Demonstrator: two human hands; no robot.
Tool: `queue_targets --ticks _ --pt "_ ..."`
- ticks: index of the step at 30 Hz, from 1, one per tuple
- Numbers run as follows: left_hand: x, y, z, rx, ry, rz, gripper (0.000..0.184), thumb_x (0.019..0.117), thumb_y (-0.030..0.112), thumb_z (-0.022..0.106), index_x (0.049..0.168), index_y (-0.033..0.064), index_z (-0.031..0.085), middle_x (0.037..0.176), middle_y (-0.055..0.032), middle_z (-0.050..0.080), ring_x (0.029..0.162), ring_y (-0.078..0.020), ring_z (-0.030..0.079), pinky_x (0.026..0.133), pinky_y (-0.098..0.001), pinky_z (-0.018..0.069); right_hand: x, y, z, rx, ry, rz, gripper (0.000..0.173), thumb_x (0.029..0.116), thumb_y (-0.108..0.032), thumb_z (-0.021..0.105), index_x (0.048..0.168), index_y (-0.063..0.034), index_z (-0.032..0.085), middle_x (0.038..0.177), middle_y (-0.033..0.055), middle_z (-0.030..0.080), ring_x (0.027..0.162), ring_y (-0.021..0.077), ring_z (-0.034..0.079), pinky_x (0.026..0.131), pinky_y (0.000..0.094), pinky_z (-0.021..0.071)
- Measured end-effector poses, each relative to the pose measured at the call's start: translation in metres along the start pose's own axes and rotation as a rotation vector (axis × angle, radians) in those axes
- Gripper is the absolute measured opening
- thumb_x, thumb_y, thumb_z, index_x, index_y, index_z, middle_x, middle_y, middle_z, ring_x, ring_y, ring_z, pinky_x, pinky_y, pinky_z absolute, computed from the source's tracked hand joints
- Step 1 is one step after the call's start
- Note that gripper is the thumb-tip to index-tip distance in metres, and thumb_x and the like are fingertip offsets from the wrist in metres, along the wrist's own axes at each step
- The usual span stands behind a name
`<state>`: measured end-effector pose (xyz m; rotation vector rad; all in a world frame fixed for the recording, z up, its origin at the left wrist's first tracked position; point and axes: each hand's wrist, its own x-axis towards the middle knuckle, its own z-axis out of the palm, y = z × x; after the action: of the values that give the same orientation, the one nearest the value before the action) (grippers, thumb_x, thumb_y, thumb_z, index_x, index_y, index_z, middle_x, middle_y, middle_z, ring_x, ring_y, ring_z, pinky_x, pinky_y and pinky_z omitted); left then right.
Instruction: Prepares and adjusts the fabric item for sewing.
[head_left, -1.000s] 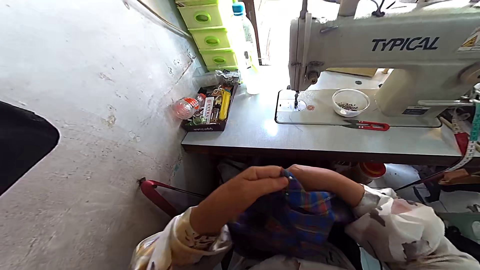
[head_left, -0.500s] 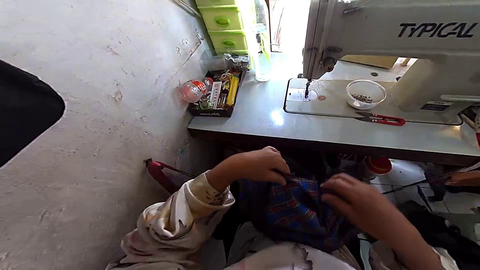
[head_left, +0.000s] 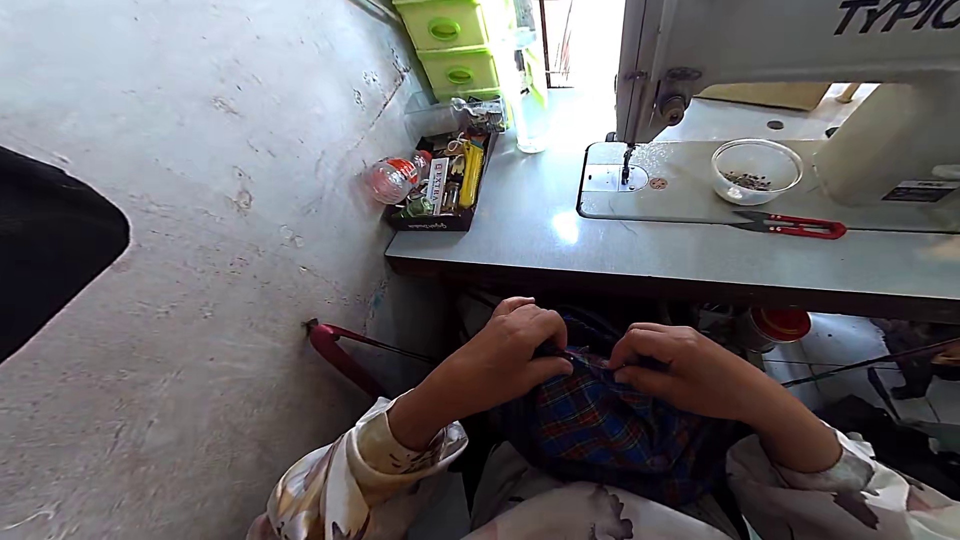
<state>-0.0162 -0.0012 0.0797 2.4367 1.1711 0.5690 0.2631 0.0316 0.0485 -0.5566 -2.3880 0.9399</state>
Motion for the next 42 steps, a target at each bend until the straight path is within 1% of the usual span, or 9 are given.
queue_targets --ticks 7,13,17,22,26,29,34,38,42 --pt "-0.021 0.011 0.007 0.006 0.119 0.047 0.015 0.0953 0.018 0.067 0.107 0.0096 0.070 0.102 -0.0020 0.072 0.108 -0.0138 0.064 0.108 -0.0436 0.0384 0.007 -0.012 -0.002 0.014 -0.094 0.016 0.027 0.1049 -0.027 0.056 0.114 -0.0071 0.071 0.106 0.0062 0.066 0.088 0.0025 0.061 0.076 0.0146 0.0510" --pt "-0.029 0.018 0.008 -0.032 0.162 0.084 0.014 0.0985 0.016 0.063 0.108 0.0099 0.071 0.103 0.0005 0.073 0.106 -0.0108 0.064 0.099 -0.0363 0.0423 0.032 -0.011 0.009 0.045 -0.205 -0.017 0.025 0.0992 -0.007 0.056 0.121 -0.0029 0.068 0.119 0.0133 0.067 0.094 0.0102 0.064 0.080 0.0211 0.0533" --pt "-0.033 0.018 0.007 -0.083 0.174 0.061 0.018 0.0985 0.013 0.062 0.112 0.0057 0.071 0.104 -0.0038 0.072 0.102 -0.0101 0.064 0.096 -0.0253 0.0487 0.036 -0.009 0.013 -0.070 -0.152 0.003 0.017 0.0989 -0.008 0.056 0.101 -0.0030 0.072 0.103 0.0106 0.069 0.091 0.0137 0.066 0.080 0.0267 0.0542" --pt "-0.036 0.018 0.008 -0.154 0.179 -0.026 0.030 0.0989 0.013 0.061 0.128 0.0038 0.066 0.108 -0.0055 0.071 0.100 -0.0060 0.064 0.091 -0.0175 0.0500 0.030 -0.015 0.005 -0.180 0.050 0.092 0.017 0.0988 -0.015 0.056 0.099 -0.0064 0.071 0.096 0.0048 0.066 0.077 0.0056 0.061 0.068 0.0195 0.0522" --pt "-0.035 0.018 0.010 -0.192 0.195 -0.026 0.030 0.0988 0.014 0.062 0.126 0.0030 0.067 0.107 -0.0051 0.071 0.100 -0.0040 0.063 0.091 -0.0160 0.0501 0.027 -0.021 0.008 -0.140 -0.054 0.069 0.022 0.0980 -0.022 0.064 0.112 -0.0050 0.069 0.106 0.0093 0.066 0.076 0.0101 0.061 0.067 0.0240 0.0532" --pt "-0.033 0.020 0.010 -0.196 0.186 -0.028 0.032 0.0985 0.019 0.065 0.126 0.0027 0.067 0.105 -0.0036 0.071 0.097 -0.0032 0.063 0.089 -0.0155 0.0504 0.028 -0.022 0.016 -0.232 0.022 0.078 0.016 0.0977 -0.012 0.060 0.103 -0.0029 0.071 0.100 0.0118 0.069 0.080 0.0181 0.067 0.071 0.0323 0.0567" --pt "-0.032 0.022 0.005 -0.145 0.118 -0.164 0.036 0.0976 0.023 0.065 0.129 0.0057 0.066 0.097 -0.0012 0.071 0.088 -0.0021 0.063 0.080 -0.0151 0.0510 0.028 -0.021 0.013 -0.260 0.084 0.071 0.018 0.1009 -0.013 0.055 0.105 -0.0061 0.070 0.098 0.0075 0.070 0.077 0.0122 0.063 0.069 0.0260 0.0537" --pt "-0.029 0.024 0.003 -0.047 0.089 -0.186 0.025 0.0981 0.023 0.062 0.114 0.0073 0.073 0.097 -0.0060 0.073 0.088 -0.0115 0.066 0.082 -0.0267 0.0535 0.026 -0.020 0.009 -0.303 0.067 0.053 0.020 0.1013 -0.009 0.053 0.112 -0.0059 0.069 0.105 0.0096 0.071 0.083 0.0178 0.070 0.072 0.0329 0.0581" --pt "-0.025 0.027 0.003 -0.025 0.076 -0.150 0.020 0.0980 0.020 0.060 0.103 0.0070 0.074 0.097 -0.0070 0.072 0.091 -0.0123 0.066 0.082 -0.0271 0.0527 0.025 -0.023 0.009 -0.436 0.100 0.089 0.022 0.0967 -0.001 0.054 0.112 -0.0040 0.070 0.105 0.0138 0.070 0.076 0.0265 0.071 0.062 0.0423 0.0583"
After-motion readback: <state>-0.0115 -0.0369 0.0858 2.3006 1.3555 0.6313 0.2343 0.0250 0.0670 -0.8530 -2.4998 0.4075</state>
